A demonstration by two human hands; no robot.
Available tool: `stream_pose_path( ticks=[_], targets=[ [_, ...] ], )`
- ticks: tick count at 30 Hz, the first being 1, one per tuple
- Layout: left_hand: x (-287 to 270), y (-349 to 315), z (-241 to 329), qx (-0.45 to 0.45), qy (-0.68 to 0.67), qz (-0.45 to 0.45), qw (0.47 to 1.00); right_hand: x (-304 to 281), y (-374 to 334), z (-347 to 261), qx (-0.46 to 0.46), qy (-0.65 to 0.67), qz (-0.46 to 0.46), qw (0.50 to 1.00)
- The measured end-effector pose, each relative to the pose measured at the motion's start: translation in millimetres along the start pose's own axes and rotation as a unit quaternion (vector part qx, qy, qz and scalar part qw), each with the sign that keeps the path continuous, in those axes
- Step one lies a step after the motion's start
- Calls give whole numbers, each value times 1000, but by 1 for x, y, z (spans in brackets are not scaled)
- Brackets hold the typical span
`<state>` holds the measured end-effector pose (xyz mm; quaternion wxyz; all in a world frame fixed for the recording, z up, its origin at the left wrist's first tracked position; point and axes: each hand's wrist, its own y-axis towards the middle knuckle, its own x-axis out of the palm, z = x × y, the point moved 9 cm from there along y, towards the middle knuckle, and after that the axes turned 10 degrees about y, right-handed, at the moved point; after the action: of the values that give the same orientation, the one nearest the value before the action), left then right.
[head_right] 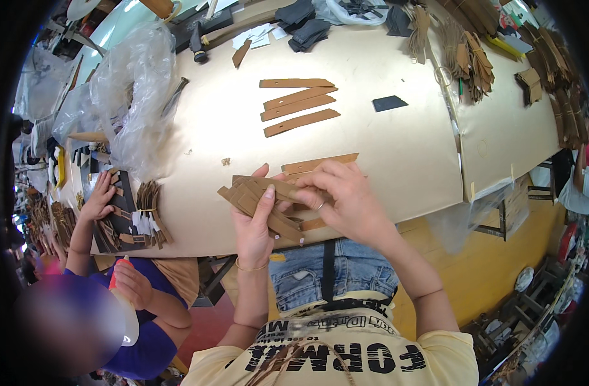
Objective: The person sorts and arranges small leather strips and black leather pieces on a worktable. They separate bundles, lay out individual strips in rows, and handle black pieces, organizing them into groups.
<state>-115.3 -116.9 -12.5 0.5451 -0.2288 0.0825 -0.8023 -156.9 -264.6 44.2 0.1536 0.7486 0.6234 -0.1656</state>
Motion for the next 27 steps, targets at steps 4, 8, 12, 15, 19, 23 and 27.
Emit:
stream_pose_path(
  ticks=[4, 8, 12, 15, 19, 23, 27],
  targets=[
    [-6, 3, 1, 10, 52, 30, 998, -5, 3, -8, -31, 23, 34, 999],
    [-14, 2, 5, 7, 40, 55, 998, -37, 11, -8, -75, -41, 137, 987],
    [-37, 4, 13, 1, 26, 119, 993, -36, 33, 2, -185, -223, 72, 954],
    [-55, 1, 18, 2, 28, 155, 987, -27, 40, 26, -184, -287, -22, 940],
    [-61, -2, 19, 9, 45, 149, 988, -39, 29, 43, -126, -207, -56, 969],
    [-50, 2, 15, -7, 57, 116, 992, -60, 31, 47, -66, -103, -10, 992],
    [-39, 3, 20, -1, 54, 105, 993, -54, 40, 40, -80, -124, -2, 989]
  ],
)
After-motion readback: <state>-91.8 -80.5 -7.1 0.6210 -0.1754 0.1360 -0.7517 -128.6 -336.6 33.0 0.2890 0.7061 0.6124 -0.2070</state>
